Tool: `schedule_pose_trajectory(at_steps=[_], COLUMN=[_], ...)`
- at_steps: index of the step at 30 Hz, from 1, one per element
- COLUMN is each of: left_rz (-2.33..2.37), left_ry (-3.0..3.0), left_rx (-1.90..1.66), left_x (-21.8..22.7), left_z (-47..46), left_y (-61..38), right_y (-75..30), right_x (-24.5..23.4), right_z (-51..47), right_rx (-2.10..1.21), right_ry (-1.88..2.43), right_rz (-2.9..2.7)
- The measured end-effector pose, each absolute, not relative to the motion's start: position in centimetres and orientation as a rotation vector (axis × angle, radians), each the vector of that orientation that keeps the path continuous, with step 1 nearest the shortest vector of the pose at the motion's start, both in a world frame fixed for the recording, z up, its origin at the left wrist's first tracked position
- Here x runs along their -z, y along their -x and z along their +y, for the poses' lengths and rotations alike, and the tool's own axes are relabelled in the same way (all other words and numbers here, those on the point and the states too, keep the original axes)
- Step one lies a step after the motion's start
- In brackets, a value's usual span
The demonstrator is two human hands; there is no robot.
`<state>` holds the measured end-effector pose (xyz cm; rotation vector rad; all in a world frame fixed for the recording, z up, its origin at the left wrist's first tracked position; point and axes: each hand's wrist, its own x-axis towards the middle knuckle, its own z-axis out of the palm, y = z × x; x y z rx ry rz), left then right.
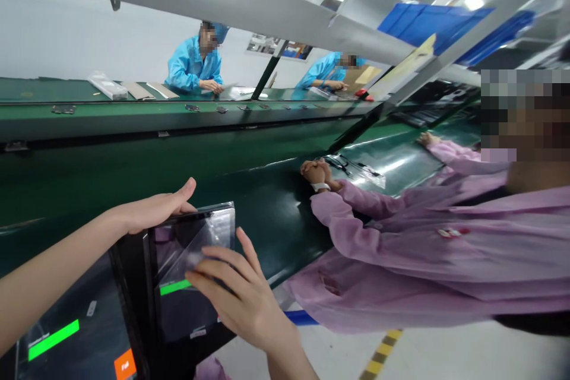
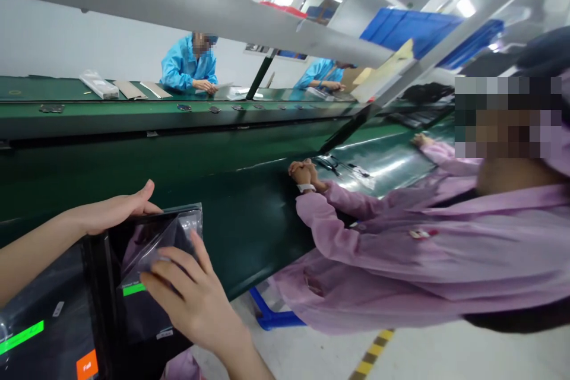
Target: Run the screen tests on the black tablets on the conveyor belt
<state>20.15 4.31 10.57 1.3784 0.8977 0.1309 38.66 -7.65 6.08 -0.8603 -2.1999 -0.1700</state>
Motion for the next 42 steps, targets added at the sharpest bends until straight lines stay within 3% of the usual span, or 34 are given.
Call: schedule_pose_trajectory(at_steps=[11,42], left_rz=[0.991,1.166], left_ry=[-1.283,-1.406], left_rx=[-0.04,0.09], left_x=[-8.8,-8.9], left_z=[6.8,8.3], left_y=[-19.4,-21.0], right_y=[-40.8,-41.0], right_x=[-0.7,2.4], right_z=[-12.0,-13.2], right_rx=[-0.025,-0.216], right_ry=[1.079,1.031], right_rz=[-2.143,-2.028])
